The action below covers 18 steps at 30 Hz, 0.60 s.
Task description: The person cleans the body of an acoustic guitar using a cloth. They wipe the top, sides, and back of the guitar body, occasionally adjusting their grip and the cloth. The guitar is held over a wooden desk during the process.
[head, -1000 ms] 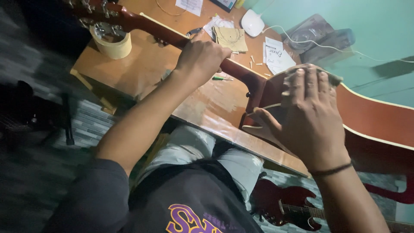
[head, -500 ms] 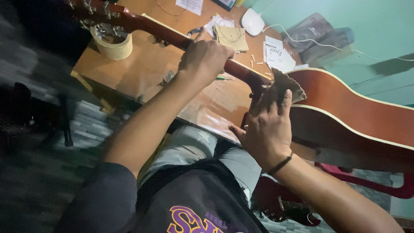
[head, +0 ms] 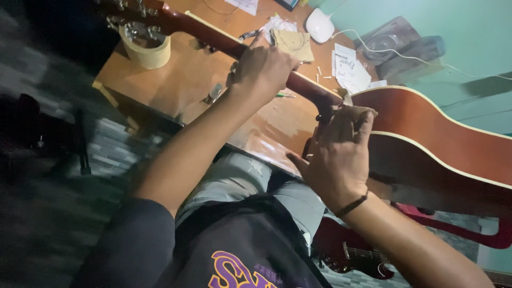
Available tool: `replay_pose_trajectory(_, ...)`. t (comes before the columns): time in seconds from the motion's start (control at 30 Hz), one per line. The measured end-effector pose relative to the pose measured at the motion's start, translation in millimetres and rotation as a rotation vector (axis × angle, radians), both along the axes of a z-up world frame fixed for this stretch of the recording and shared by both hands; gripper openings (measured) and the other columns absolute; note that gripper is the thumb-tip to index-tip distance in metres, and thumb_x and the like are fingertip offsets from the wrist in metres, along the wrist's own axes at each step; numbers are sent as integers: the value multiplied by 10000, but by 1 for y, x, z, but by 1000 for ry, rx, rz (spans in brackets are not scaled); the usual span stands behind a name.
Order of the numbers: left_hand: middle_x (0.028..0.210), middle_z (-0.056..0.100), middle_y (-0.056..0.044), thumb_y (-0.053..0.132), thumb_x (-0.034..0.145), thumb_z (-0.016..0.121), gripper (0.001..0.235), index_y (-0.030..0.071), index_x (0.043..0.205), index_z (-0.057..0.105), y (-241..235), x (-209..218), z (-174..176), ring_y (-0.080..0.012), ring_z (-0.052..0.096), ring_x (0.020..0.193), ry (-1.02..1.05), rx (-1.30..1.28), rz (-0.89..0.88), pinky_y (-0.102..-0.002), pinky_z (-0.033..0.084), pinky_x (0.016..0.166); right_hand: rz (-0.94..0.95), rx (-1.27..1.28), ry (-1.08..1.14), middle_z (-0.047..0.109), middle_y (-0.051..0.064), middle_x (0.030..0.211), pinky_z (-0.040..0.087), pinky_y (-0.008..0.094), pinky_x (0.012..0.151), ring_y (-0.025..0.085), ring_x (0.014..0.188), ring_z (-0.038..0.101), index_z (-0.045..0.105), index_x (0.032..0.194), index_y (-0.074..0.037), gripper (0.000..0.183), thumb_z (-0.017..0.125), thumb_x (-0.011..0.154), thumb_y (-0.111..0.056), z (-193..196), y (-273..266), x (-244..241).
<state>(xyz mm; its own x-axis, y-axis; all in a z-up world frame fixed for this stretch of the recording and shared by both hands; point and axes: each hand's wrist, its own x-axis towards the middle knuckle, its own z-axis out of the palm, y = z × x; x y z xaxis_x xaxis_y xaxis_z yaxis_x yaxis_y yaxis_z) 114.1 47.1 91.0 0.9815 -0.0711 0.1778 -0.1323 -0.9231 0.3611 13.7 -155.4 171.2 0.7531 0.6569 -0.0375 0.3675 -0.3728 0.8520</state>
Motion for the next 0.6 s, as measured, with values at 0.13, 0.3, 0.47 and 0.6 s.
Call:
replay_pose_trajectory(0.13,491,511,-3,94,1038,521,389,245,695,626,-4,7,-11,-181,520,430,-133,-5,8,-520,270,1245,-4,86,77,483,342,1519,155,674,1229,489,1408,434,385,1568,102,1363,400,772,-1004,-7,7,25)
replay_pose_trajectory(0.3,575,646,-18,236,1062,550,314,296,793,701,-3,5,-4,-203,642,541,-58,-5,39,-525,322,1197,-397,-58,280,787,86,888,118,637,1235,271,966,740,803,952,-153,1056,185,924,-1010,17,43,45)
replay_pose_trajectory(0.47,430,439,2,-63,1018,446,496,196,646,649,-3,6,-7,-172,436,375,-82,-104,30,-533,233,1272,-19,87,104,301,319,1638,177,602,1252,472,1499,321,371,1567,73,1277,349,822,-965,-7,-3,11)
replay_pose_trajectory(0.6,440,458,-13,-87,975,463,470,225,697,680,-4,11,-13,-189,433,371,-106,-52,9,-546,247,1257,-99,69,119,414,446,1462,118,611,1266,542,1441,344,519,1438,105,1235,349,861,-973,-17,4,13)
